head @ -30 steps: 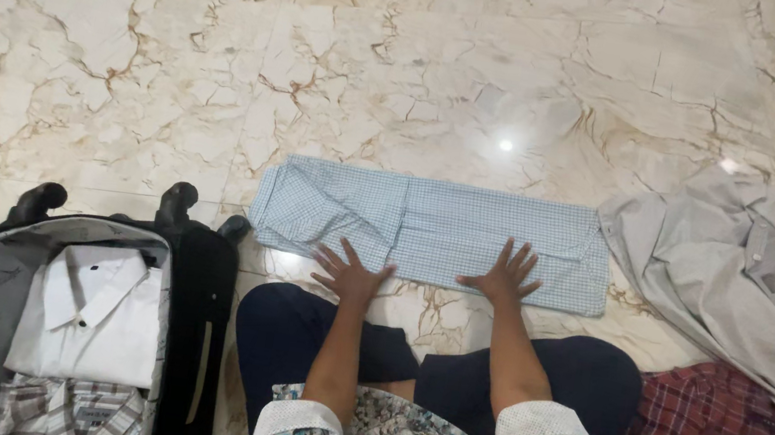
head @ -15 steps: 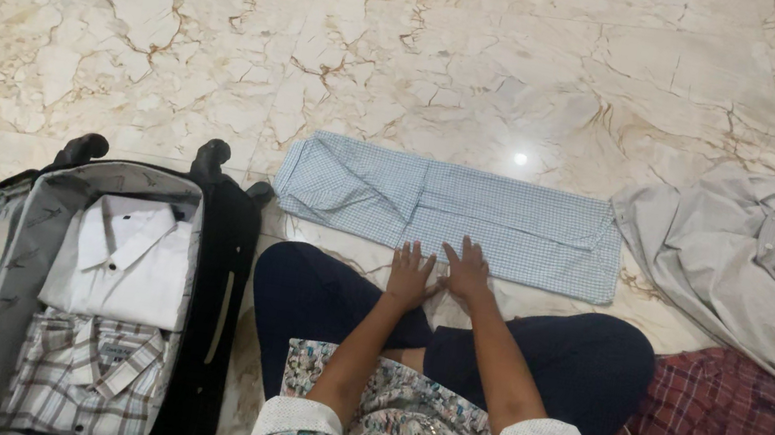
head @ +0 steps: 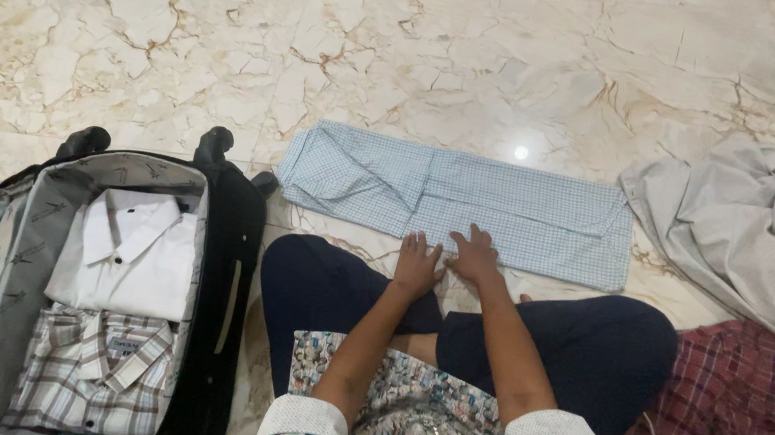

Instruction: The person folds shirts by hand on the floor, smoothing the fabric and folding the sleeves, then places the items into an open suitcase.

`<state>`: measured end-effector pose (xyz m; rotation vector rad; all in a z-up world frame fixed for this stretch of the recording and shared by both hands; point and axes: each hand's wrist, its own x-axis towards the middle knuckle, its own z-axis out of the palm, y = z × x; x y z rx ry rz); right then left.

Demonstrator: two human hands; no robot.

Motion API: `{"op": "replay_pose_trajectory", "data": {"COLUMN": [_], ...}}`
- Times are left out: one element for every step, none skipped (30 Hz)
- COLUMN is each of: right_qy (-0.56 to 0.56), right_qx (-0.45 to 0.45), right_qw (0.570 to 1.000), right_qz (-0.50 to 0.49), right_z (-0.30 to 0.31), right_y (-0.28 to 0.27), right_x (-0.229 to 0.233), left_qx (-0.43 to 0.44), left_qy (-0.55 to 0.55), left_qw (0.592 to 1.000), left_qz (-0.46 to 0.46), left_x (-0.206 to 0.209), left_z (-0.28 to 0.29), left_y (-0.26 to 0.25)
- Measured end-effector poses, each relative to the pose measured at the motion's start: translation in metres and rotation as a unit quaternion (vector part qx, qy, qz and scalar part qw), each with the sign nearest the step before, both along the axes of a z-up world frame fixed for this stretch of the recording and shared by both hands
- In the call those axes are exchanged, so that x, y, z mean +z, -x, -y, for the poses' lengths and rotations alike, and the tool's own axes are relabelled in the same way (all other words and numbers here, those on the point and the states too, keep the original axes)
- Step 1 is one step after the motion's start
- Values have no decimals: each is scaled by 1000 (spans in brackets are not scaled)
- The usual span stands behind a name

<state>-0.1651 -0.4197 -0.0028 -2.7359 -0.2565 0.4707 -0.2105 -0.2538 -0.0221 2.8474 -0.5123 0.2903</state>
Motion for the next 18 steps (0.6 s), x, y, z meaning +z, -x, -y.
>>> {"op": "replay_pose_trajectory", "data": {"right_qy": [8,15,22,12,1,-11,-77,-142,-104,-65,-22,1,21,32,43,22,0,-6], "right_qx": [1,1,0,45,90,134,89,44,34,25,6,-39,-59,-77,-95,-108,-120,-163], "right_qw": [1000,1000,999,999,996,991,990,978,985,990,996,997,997,996,994,994,993,983], "right_qz": [-5,-16,-26,-23,-19,-16,-82,-147,-134,-119,-90,-69,-50,-33,-16,-10,-4,-81], "right_z": [1,4,5,8,17,29,46,67,89,114,139,164,189,210,233,256,268,274], "right_y": [-7,-8,-12,-23,-38,-49,-62,-78,-88,-96,-102,-105,-106,-103,-100,-93,-89,-87], "right_x": [3,3,3,5,10,15,22,30,37,45,54,61,67,69,71,72,69,66], "left_qx": [-2,-4,0,3,7,9,10,12,5,0,-5,-11,20,47,44,40,37,34], "left_qy": [-1,-2,-8,-13,-18,20,57,95,119,144,162,179,197,214,231,247,239,230], "left_qw": [1000,1000,1000,999,998,994,987,976,974,971,973,974,971,966,966,965,969,972], "left_qz": [3,1,-22,-44,-67,-110,-152,-195,-194,-192,-166,-139,-136,-135,-107,-83,-50,-17], "left_x": [1,-1,-1,-1,0,1,2,2,3,4,6,9,12,14,17,18,19,19], "left_z": [0,0,-2,-3,-7,-14,-26,-39,-54,-70,-86,-101,-115,-129,-142,-152,-161,-169], "left_y": [-1,1,0,-4,-12,-20,-29,-37,-45,-54,-61,-70,-76,-81,-88,-92,-95,-96]}}
